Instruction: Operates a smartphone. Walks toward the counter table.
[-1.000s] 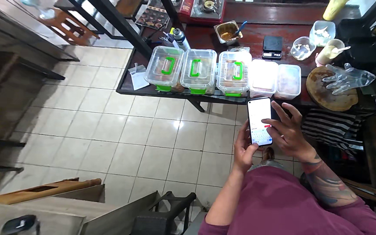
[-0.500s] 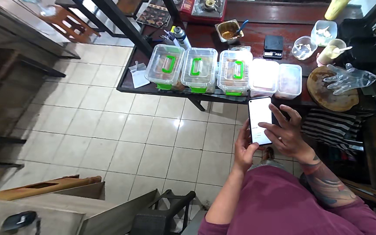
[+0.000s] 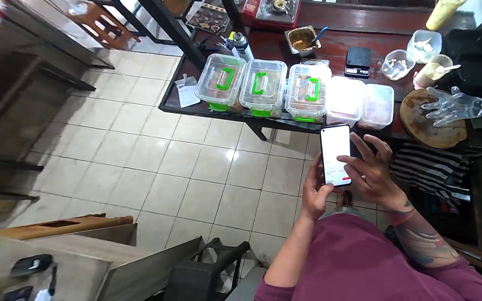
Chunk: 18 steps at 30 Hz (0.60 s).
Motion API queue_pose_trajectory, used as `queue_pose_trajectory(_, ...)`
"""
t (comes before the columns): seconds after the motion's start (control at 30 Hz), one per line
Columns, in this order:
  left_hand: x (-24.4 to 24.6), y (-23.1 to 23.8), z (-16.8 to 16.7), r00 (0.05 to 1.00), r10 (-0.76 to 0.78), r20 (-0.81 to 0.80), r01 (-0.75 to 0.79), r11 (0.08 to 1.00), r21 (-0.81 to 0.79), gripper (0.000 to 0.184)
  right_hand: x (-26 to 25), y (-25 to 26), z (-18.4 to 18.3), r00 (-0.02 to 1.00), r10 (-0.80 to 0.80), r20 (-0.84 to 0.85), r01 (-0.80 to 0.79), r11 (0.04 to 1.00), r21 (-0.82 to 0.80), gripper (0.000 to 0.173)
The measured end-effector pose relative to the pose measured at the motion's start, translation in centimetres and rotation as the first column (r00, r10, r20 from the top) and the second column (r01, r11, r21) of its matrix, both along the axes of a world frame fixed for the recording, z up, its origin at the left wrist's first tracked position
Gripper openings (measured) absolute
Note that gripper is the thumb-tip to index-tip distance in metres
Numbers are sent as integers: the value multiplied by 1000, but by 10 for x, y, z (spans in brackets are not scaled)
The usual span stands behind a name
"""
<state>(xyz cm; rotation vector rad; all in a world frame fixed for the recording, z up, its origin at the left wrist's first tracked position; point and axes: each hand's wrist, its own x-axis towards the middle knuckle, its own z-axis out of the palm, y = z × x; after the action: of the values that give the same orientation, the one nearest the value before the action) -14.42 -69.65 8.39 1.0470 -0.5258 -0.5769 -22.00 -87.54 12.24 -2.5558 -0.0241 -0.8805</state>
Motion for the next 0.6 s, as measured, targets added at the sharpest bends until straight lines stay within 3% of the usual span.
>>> queue_pose_trajectory(0.6,0,28,4,994,107,5,-107,994,9,78,23,22,0,992,125,-23,-125,992,-6,28)
